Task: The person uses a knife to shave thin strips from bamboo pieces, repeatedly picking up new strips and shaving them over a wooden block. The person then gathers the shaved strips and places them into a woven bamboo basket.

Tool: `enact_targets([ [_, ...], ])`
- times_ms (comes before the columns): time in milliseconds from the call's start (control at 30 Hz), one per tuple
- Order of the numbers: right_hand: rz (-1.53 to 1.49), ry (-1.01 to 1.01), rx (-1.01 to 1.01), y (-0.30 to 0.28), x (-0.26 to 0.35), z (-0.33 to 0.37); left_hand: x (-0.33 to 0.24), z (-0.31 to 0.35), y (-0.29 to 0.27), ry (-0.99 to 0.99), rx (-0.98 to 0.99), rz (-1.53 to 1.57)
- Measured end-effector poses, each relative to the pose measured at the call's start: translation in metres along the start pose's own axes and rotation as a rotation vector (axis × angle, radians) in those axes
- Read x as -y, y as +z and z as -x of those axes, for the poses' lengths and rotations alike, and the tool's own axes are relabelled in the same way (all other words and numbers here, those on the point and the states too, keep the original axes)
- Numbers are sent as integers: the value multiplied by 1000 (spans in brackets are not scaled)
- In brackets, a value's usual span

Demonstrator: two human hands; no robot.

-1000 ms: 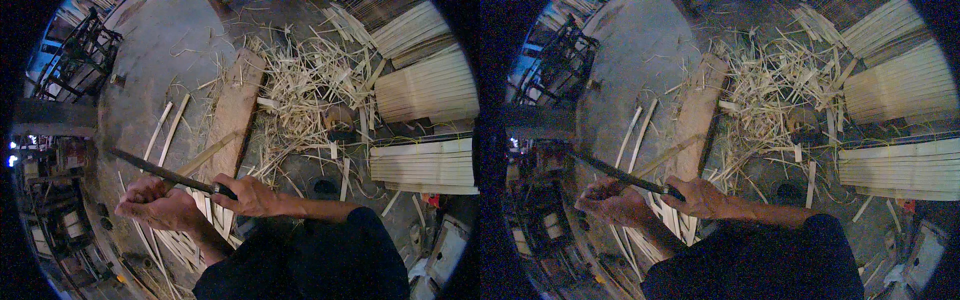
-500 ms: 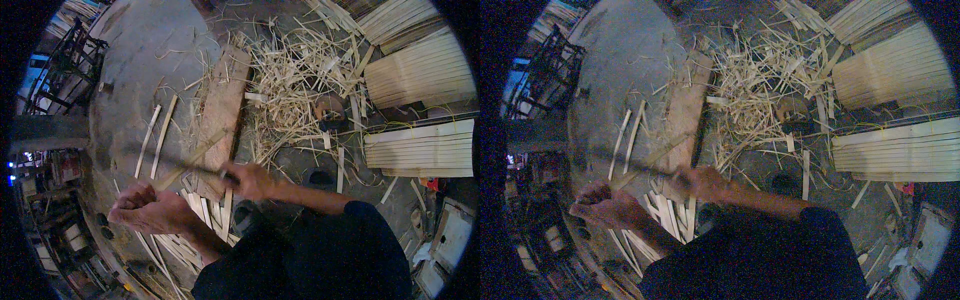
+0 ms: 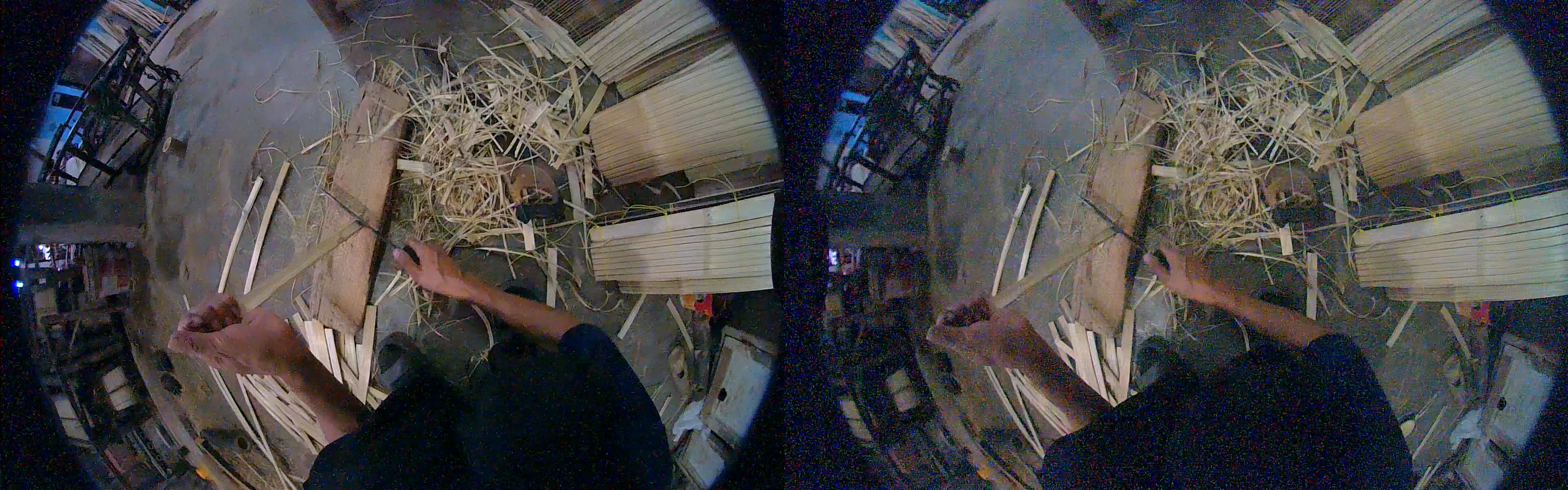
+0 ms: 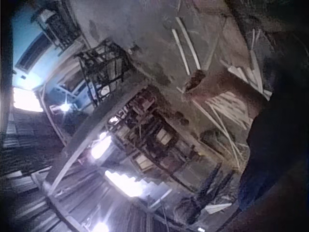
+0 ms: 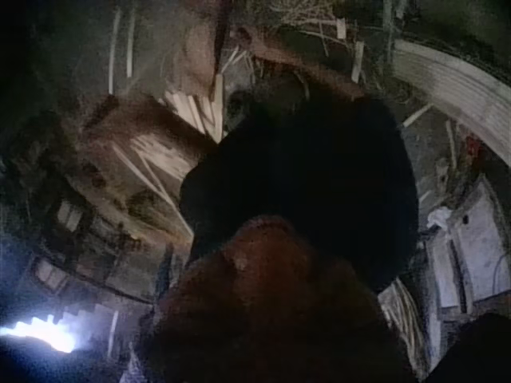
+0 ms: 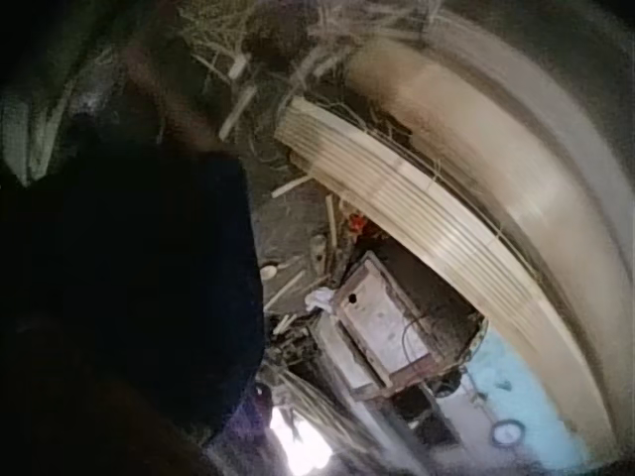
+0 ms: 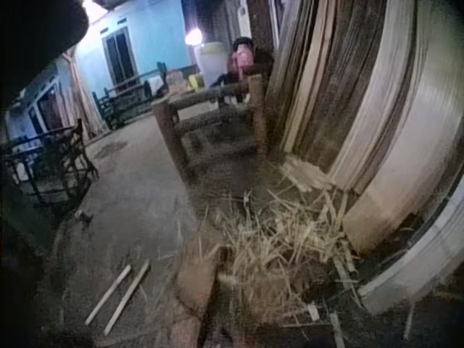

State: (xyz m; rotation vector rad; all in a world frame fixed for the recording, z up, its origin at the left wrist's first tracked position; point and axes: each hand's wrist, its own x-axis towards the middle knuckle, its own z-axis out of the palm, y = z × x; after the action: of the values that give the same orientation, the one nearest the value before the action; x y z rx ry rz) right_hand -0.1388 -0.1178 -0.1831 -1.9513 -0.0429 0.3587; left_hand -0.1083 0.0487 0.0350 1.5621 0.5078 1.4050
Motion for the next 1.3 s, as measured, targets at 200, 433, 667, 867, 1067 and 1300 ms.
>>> enact_targets([
  [200,-27,-229,60,6,40,22,-1,1,-6,-134,-14,34],
  [433,52,-90,-94,26,-29,-3,94,46,-10,-125,553,-237],
  [667,279,-195,-132,-60,31,-4,99,18,-52,-698,758,35],
  [867,526,-445,-1,-44,64,-14,86,47,-89,-1112,897,108],
  [1067,770,-602,49,-30,63,-27,53,52,-101,-1086,961,47],
  [1300,689,-772,-59,-58,43,-50,54,57,-143,-954,1064,-143],
])
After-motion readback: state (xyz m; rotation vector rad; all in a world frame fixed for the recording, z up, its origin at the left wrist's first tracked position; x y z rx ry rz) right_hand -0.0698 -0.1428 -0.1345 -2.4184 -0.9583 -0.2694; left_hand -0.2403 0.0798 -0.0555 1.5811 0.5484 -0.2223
